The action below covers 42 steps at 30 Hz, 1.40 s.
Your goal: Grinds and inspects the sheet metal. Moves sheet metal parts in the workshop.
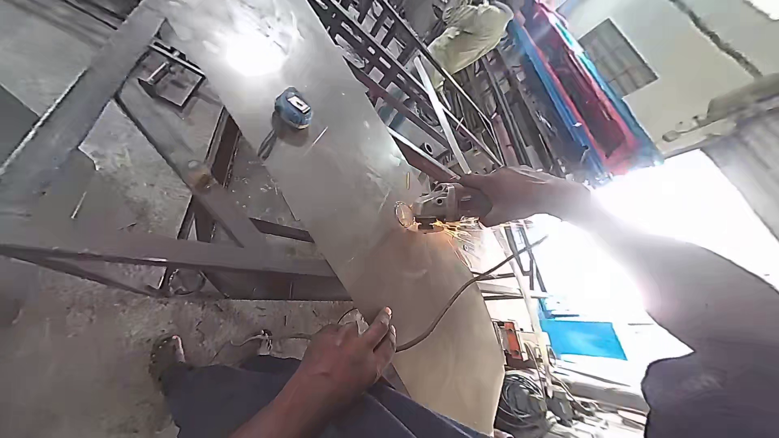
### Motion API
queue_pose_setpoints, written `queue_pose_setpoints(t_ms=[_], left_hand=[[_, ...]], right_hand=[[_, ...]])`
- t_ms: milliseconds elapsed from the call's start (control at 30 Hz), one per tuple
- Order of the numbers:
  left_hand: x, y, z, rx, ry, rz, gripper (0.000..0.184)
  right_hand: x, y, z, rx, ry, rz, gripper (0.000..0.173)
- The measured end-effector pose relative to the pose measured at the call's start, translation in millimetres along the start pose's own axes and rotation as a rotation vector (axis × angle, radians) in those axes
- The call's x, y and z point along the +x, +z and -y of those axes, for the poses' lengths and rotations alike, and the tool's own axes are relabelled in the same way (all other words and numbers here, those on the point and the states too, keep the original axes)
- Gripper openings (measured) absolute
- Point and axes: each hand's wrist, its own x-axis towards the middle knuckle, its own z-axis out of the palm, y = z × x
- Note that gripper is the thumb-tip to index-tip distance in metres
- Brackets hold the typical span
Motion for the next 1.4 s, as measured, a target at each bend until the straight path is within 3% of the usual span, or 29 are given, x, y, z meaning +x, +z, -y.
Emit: queue_pose_setpoints(t_ms=[233,367,467,533,667,767,833,900,1000,1067,1133,1233,1267,1333,1400], left_hand=[[1,-4,3,-0.022,0.004,0.028,0.026],[1,-2,4,-0.019,0.018,0.026,0.027],[1,-1,5,-0.010,0.027,0.004,0.027],[1,-2,5,-0.014,0.024,0.010,0.028],[2,-3,5,-0.033,0.020,0.018,0.026],[12,-27,9,-0.145,0.008,0.224,0.020],[24,-53,18,-0.248,-0.010,0.304,0.035],[49,-73,31,-0.230,0.027,0.144,0.052],[114,-88,49,-0.075,0.086,0.008,0.056],[163,-80,56,-0.004,0.153,0.007,0.053],[199,-54,65,0.043,0.218,0.104,0.051],[228,-9,76,0.194,0.155,0.575,0.052],[238,-5,77,0.236,0.153,0.636,0.052],[251,-23,69,0.216,0.124,0.610,0.041],[255,-54,70,0.204,0.120,0.438,0.036]], right_hand=[[-5,-15,26,0.197,0.093,0.120,0.098],[-8,-13,32,0.259,0.114,0.134,0.098],[-8,-9,32,0.299,0.129,0.112,0.089],[-10,-3,33,0.373,0.142,0.089,0.093],[-23,14,38,0.627,0.181,-0.032,0.087],[-46,34,45,0.861,0.328,-0.182,0.082],[-63,66,40,1.100,0.398,-0.351,0.076],[-72,106,35,1.334,0.426,-0.560,0.075],[-88,132,47,1.800,0.346,-0.753,0.068],[-98,139,57,2.022,0.322,-0.842,0.053],[-105,142,64,2.126,0.356,-0.928,0.049],[-115,147,72,2.160,0.431,-0.973,0.053],[-117,148,71,2.161,0.424,-0.987,0.057],[-128,154,75,2.173,0.422,-0.994,0.061],[-139,158,78,2.188,0.435,-1.008,0.060]])
